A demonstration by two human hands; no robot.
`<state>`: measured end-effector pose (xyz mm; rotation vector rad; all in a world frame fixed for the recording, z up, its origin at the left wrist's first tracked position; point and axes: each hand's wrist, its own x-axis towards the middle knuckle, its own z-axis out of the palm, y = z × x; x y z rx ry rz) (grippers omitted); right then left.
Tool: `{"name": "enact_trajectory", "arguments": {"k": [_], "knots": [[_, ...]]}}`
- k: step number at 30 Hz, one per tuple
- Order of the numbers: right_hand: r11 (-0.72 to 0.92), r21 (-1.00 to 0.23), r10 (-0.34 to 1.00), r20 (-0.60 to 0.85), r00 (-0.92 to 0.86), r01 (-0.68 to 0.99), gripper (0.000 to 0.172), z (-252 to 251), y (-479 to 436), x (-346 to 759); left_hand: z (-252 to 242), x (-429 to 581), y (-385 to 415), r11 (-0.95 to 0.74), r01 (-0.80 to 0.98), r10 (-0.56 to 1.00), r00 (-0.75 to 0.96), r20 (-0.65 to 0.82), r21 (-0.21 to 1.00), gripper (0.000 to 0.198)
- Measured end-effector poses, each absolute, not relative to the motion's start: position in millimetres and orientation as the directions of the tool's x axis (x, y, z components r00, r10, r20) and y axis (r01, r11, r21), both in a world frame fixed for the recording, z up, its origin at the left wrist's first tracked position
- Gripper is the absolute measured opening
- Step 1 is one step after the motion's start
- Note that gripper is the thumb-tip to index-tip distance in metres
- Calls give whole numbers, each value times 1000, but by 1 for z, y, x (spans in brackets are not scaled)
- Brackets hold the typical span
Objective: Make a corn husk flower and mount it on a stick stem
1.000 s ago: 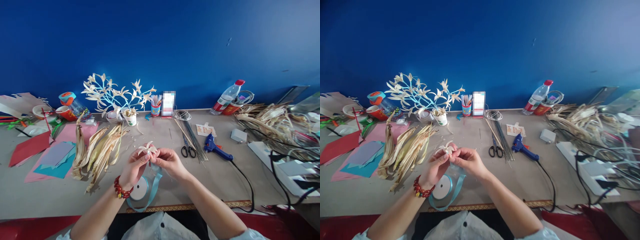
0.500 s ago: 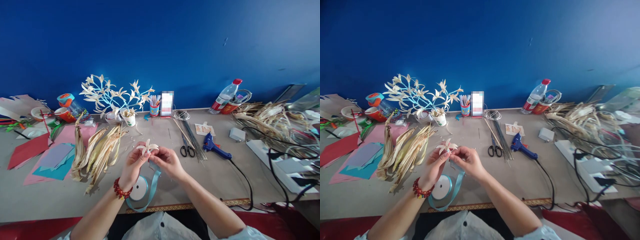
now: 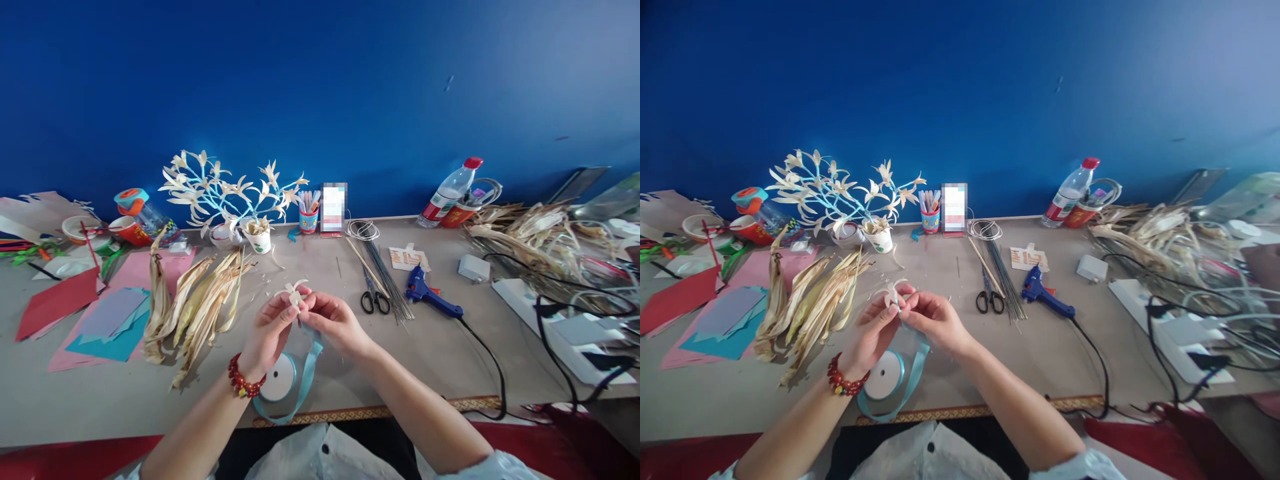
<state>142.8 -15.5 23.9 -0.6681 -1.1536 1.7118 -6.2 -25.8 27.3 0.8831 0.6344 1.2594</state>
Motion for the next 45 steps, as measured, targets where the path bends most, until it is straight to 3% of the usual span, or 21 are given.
{"name": "enact_trajectory", "arguments": {"k": [5,12,17,21,26,32,40,45], "knots": [[66,-971,936,141,-322,-231,31,17,-14,144,21,-6,-27,-7,-454,996,81,49,891,16],[-127,-915,877,77,-475,-384,29,22,-12,145,27,-12,-24,60,-490,979,197,44,870,13],[-213,-889,845,41,-534,-406,31,25,-14,144,30,-13,-25,127,-509,947,318,49,851,14],[-144,-905,886,63,-459,-401,31,22,-14,143,28,-11,-24,71,-502,960,268,77,862,9],[36,-963,926,132,-355,-266,30,20,-12,145,22,-10,-23,-21,-449,987,134,90,893,9],[-72,-950,900,71,-431,-305,33,23,-14,144,19,-11,-23,39,-483,990,138,32,875,8],[-138,-938,840,60,-539,-319,38,26,-13,145,27,-9,-25,150,-551,964,265,2,821,13],[-89,-938,889,77,-451,-336,36,22,-12,143,21,-10,-23,56,-506,981,188,47,861,10]]}}
